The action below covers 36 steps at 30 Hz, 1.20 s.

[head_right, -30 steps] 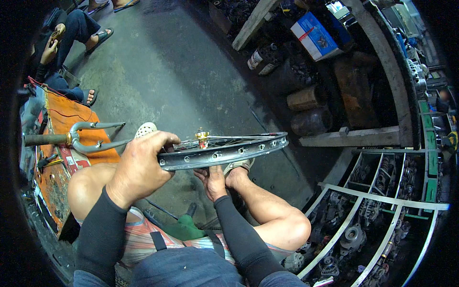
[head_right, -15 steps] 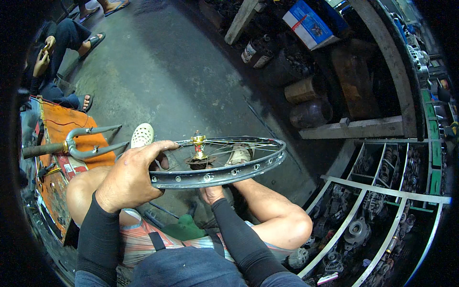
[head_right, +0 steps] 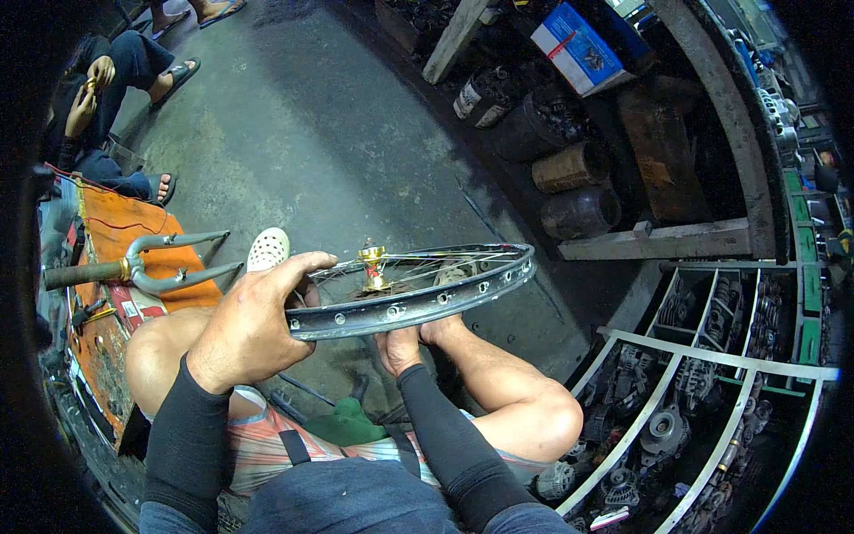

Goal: The person sits on the floor and uses a metal file to scrape grease and dirt from the bicycle chain on a wheel. They repeatedly rotate the cassette and file different sections of the chain, occasionally flipping the wheel to access the other side.

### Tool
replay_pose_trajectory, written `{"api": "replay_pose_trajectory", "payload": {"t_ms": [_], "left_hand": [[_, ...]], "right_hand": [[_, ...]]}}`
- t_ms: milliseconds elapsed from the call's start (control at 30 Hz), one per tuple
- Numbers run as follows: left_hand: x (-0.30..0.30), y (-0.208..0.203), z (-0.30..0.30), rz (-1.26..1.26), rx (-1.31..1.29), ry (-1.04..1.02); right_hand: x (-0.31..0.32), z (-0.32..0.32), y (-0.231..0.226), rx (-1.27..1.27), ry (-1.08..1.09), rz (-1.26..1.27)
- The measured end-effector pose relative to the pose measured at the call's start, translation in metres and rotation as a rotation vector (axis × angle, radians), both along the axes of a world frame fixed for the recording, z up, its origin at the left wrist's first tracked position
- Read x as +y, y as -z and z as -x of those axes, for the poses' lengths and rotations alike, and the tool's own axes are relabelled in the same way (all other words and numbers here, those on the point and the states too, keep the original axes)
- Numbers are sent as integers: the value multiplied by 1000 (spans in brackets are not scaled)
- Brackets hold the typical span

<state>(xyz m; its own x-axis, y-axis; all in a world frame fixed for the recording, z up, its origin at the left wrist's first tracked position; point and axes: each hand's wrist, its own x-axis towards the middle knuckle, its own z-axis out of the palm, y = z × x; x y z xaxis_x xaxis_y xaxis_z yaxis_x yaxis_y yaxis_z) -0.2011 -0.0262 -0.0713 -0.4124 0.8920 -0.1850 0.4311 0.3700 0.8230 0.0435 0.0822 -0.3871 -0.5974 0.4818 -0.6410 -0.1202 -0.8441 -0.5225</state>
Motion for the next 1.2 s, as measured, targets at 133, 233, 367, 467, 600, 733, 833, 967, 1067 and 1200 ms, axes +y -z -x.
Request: {"api": "replay_pose_trajectory", "payload": {"t_ms": [133,233,367,467,600,733,833,967,1067,1200], "left_hand": [[-1,1,1,10,13,-10],[-2,3,-1,-10,29,-14],[2,-2,-3,-10,23,-16],[2,0,-3,-1,6,-19],[-1,-1,-1,21,10,-18],[1,-2,-5,-3,8,-23],[1,0,-7,-26,10,-27],[0,-4,-4,24,2,-23],[0,-2,-5,18,11,-25],[1,-1,-6,-1,-2,-38]], "right_hand": [[-3,2,-8,8,17,-28],[0,7,-17,28,26,53],[7,1,-9,81,-23,70],[6,-4,1,89,10,50],[3,7,-20,82,32,42],[4,8,-28,25,54,124],[6,5,-22,35,41,107],[3,6,-18,48,36,87],[6,6,-19,48,20,112],[11,-1,-4,50,9,134]]}}
